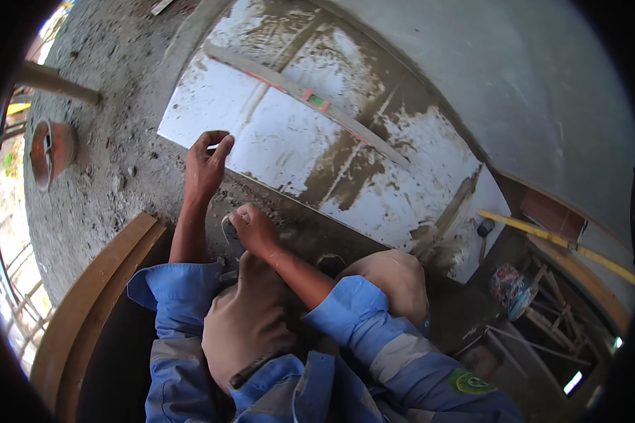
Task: The person aligns a string line and level, spreads mortar with a trowel, and installs a floor tile by positioning it and tapping it with a rubber mallet.
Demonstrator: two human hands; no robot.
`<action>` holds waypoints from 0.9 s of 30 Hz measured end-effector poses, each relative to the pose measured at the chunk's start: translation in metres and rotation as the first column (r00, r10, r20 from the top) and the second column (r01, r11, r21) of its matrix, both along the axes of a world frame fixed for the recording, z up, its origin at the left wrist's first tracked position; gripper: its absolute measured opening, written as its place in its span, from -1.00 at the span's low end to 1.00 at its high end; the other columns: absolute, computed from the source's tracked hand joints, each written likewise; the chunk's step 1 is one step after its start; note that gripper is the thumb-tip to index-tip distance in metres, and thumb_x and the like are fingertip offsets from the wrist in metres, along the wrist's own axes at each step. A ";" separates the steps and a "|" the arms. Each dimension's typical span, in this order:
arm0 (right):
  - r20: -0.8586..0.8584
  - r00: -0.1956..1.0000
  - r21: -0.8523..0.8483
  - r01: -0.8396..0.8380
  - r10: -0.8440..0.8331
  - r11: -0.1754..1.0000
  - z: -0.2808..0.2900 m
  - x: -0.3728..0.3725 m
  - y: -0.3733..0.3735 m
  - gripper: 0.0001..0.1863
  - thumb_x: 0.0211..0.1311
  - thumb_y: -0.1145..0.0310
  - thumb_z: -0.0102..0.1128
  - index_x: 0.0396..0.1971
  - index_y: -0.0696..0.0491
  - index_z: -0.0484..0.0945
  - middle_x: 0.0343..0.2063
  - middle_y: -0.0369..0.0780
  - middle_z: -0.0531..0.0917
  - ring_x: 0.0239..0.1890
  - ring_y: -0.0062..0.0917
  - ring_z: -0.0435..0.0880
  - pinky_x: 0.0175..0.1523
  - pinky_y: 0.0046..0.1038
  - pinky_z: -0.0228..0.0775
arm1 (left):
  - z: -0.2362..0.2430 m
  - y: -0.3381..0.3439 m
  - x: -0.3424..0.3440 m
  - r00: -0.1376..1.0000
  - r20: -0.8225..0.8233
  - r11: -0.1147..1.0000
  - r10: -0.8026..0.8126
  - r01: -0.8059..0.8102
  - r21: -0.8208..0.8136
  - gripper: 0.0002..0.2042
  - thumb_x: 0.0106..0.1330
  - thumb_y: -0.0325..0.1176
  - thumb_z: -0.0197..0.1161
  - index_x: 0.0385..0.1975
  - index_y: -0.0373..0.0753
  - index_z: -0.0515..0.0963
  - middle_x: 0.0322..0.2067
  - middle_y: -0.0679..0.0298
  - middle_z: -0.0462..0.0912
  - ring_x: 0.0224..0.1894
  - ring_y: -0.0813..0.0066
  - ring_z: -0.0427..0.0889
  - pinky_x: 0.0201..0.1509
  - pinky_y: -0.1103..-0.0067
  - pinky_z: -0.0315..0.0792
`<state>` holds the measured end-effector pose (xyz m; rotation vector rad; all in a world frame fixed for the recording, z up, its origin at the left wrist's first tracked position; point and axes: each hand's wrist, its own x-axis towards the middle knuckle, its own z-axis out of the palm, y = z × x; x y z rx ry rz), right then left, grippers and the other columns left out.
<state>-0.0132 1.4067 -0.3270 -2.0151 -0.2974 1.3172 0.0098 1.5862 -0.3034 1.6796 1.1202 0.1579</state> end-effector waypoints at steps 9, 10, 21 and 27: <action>-0.011 0.951 -0.073 0.307 -0.308 0.949 0.163 0.020 -0.156 -0.61 0.27 0.08 0.23 -0.22 0.17 0.59 -0.38 -0.06 0.70 -0.25 -0.23 0.71 -0.12 -0.29 0.49 | 0.064 -0.094 -0.061 0.788 -0.369 0.869 -0.492 0.425 -0.251 -0.62 0.25 -0.13 0.30 -0.21 -0.39 0.66 -0.31 0.01 0.74 -0.20 0.15 0.73 -0.06 0.34 0.53; 0.041 0.937 -0.102 0.349 -0.346 0.932 0.176 0.024 -0.183 -0.61 0.27 0.08 0.23 -0.22 0.16 0.59 -0.38 -0.06 0.70 -0.25 -0.24 0.71 -0.12 -0.28 0.49 | 0.083 -0.108 -0.058 0.756 -0.398 0.851 -0.520 0.420 -0.315 -0.62 0.23 -0.12 0.32 -0.22 -0.38 0.66 -0.33 0.02 0.74 -0.21 0.17 0.73 -0.08 0.35 0.54; 0.368 0.888 -0.143 0.348 -0.277 0.927 0.298 -0.048 -0.423 -0.71 0.26 0.18 0.21 -0.25 0.12 0.57 -0.33 -0.04 0.69 -0.25 -0.18 0.68 -0.13 -0.24 0.49 | 0.191 -0.122 0.029 0.463 -0.481 0.608 -0.744 0.768 -0.201 -0.63 0.18 -0.09 0.35 -0.24 -0.32 0.68 -0.33 0.07 0.75 -0.23 0.22 0.73 -0.07 0.37 0.55; 0.301 0.648 -0.082 0.749 -0.700 0.658 0.296 -0.126 -0.516 -0.78 0.34 0.28 0.15 -0.36 0.16 0.56 -0.49 -0.19 0.66 -0.46 -0.47 0.65 -0.30 -0.38 0.49 | 0.240 -0.172 0.129 0.596 -0.424 0.643 -0.682 0.765 0.042 -0.70 0.21 -0.21 0.33 -0.27 -0.36 0.64 -0.40 0.11 0.72 -0.43 0.37 0.68 -0.26 0.42 0.56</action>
